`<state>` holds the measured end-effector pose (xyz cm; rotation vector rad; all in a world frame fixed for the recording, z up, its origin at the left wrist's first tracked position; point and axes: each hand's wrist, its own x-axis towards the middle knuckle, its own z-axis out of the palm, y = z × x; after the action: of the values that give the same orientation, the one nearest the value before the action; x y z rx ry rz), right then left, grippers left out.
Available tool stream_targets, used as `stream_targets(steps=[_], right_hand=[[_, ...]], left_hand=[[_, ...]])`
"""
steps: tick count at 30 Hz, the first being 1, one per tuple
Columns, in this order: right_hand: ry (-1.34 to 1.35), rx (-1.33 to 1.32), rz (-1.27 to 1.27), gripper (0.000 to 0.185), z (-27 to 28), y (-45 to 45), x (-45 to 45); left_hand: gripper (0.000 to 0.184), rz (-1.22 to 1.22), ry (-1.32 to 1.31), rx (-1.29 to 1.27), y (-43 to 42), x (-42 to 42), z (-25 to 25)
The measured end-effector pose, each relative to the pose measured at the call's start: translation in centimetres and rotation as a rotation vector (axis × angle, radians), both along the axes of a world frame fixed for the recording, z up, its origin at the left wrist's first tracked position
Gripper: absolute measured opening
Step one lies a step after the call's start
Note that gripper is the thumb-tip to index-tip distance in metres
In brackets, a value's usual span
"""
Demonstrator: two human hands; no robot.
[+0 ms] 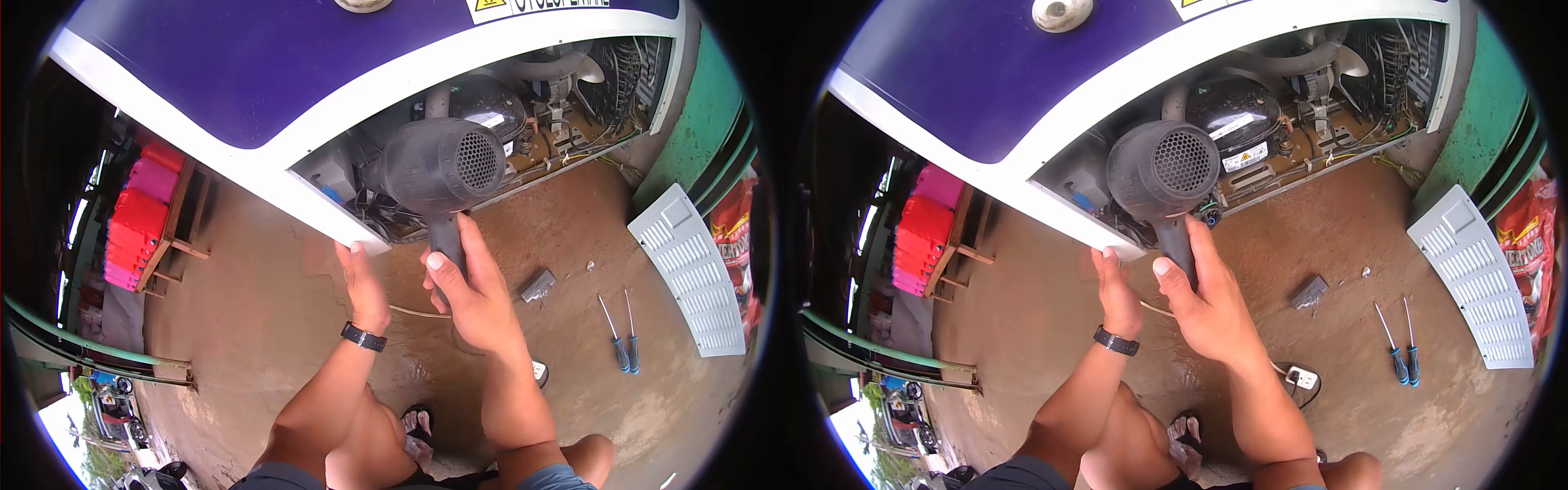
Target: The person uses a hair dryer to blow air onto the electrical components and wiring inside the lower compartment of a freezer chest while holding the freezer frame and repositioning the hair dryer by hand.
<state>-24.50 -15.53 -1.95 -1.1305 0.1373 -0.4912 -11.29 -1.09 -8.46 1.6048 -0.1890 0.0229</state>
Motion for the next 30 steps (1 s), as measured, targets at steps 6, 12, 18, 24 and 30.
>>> stream_targets(steps=[6, 12, 18, 24, 30], right_hand=[[0.1, -0.039, 0.085, 0.059, 2.8, -1.8, 0.6], [0.21, -0.101, 0.071, 0.045, 2.9, -2.5, 1.9], [0.167, -0.328, -0.08, 0.044, 2.0, -0.8, 2.0], [0.158, -0.333, -0.106, 0.045, 1.1, -0.5, 1.9], [0.179, -0.199, 0.003, 0.045, 1.7, -1.3, 1.3]], left_hand=[[0.064, 0.082, -0.091, 0.004, -1.7, 0.1, -1.3], [0.063, 0.095, -0.127, -0.021, -1.9, 0.7, -2.0], [0.066, 0.027, -0.077, -0.047, -1.5, 0.1, -0.5], [0.064, -0.022, -0.04, 0.007, 0.3, -0.4, 0.7], [0.068, -0.064, 0.004, 0.027, 1.0, -3.5, 3.2]])
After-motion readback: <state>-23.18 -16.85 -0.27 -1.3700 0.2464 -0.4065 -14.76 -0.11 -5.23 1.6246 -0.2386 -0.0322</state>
